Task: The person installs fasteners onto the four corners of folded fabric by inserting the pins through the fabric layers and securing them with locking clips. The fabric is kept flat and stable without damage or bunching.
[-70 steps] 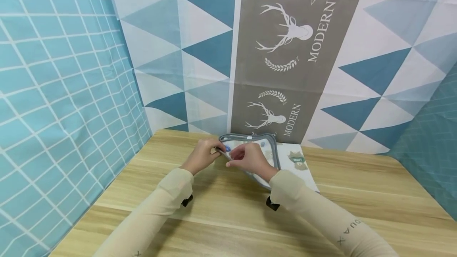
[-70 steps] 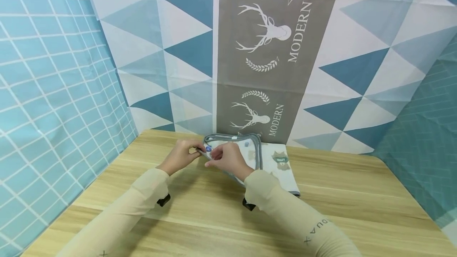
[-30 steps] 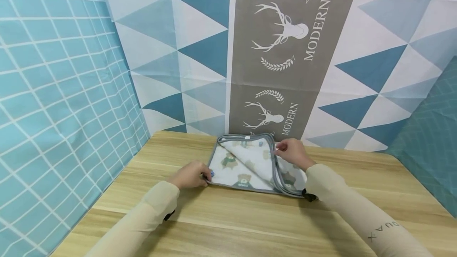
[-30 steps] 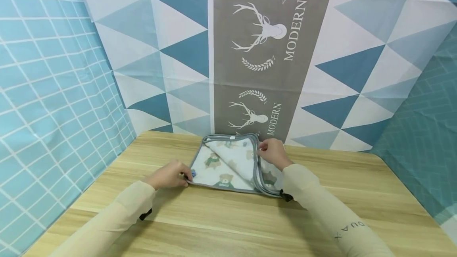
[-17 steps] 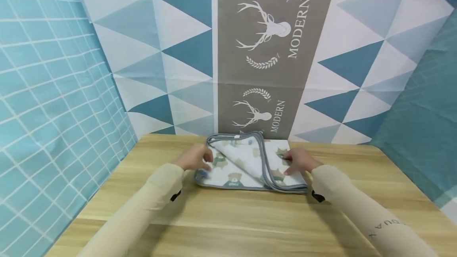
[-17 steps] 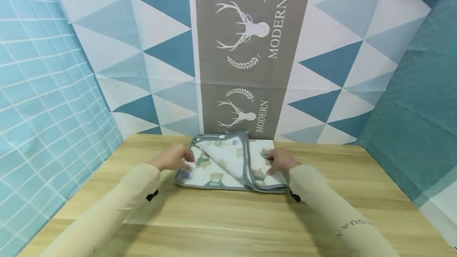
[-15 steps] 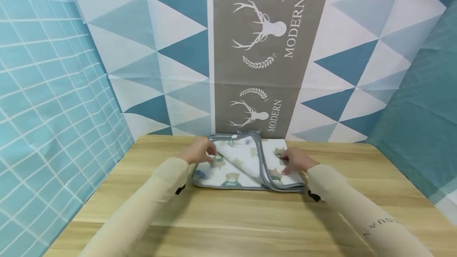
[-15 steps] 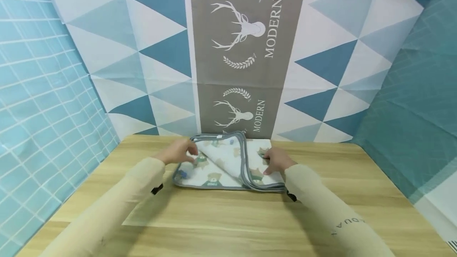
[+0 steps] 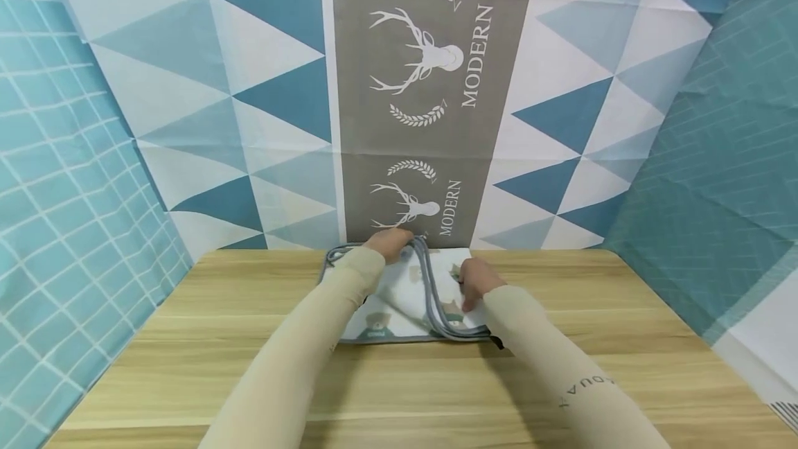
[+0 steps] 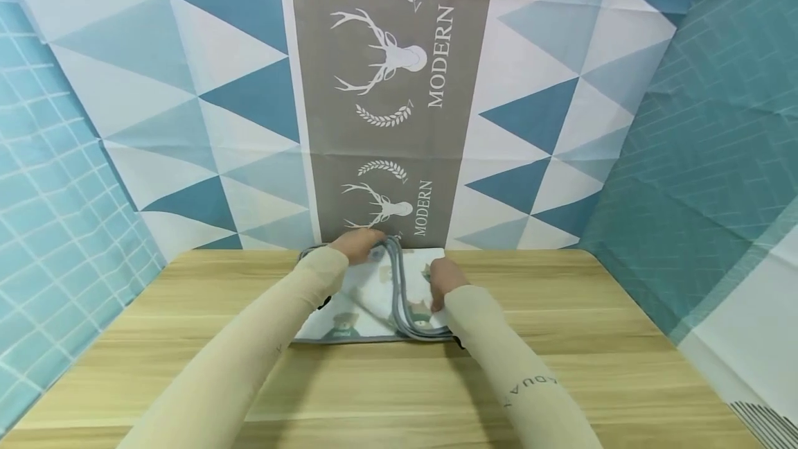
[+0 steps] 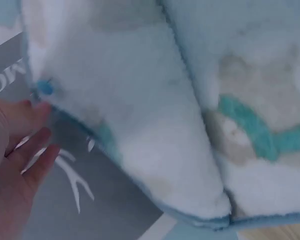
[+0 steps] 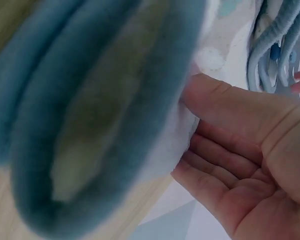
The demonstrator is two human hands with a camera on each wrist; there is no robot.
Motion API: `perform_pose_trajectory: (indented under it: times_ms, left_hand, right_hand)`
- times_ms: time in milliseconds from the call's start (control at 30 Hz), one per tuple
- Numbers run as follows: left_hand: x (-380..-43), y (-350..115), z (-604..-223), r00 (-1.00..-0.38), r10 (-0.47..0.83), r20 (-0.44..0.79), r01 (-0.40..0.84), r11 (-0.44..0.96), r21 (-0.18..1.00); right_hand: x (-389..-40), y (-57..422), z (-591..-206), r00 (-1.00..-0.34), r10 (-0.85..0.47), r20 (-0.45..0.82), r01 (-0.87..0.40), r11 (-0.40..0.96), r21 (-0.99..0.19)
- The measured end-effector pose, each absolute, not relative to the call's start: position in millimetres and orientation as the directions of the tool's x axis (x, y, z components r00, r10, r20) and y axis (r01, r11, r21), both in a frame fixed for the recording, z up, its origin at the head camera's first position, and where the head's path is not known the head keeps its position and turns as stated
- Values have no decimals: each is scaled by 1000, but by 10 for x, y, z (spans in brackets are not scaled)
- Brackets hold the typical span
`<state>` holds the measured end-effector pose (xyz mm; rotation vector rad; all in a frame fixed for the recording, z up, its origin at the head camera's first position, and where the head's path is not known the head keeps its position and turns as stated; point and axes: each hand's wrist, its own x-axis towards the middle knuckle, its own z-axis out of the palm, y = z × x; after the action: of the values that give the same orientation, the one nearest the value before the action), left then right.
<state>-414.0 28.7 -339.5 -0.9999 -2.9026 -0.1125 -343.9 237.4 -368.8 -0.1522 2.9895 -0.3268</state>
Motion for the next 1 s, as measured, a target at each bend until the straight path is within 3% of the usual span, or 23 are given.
perform_pose_trajectory:
  times_ms: [200,433,733,1000]
  left_hand:
    - [-4200,279,-3484,-762,629,154,639,769,21]
    - [-4209,90,-3424,-654,692,306,720,693,-30]
    - [-3884,-370,-2831,-518,790,327,852,509,118]
    - [-3509,-853,-2721,-534,810,244,846,515,142]
  right_hand:
    - [-3480,2243,-3683,-988,-116,-105,-93,975,-204]
    - [-3514,2135,-3615,-983,-147,-107,-124,973,-195]
    - [-3615,2183,-3535,-976,-189,-107,-182,981,-75]
    - [-3622,2376,-3488,-973,-207,-101,-191,971,-145]
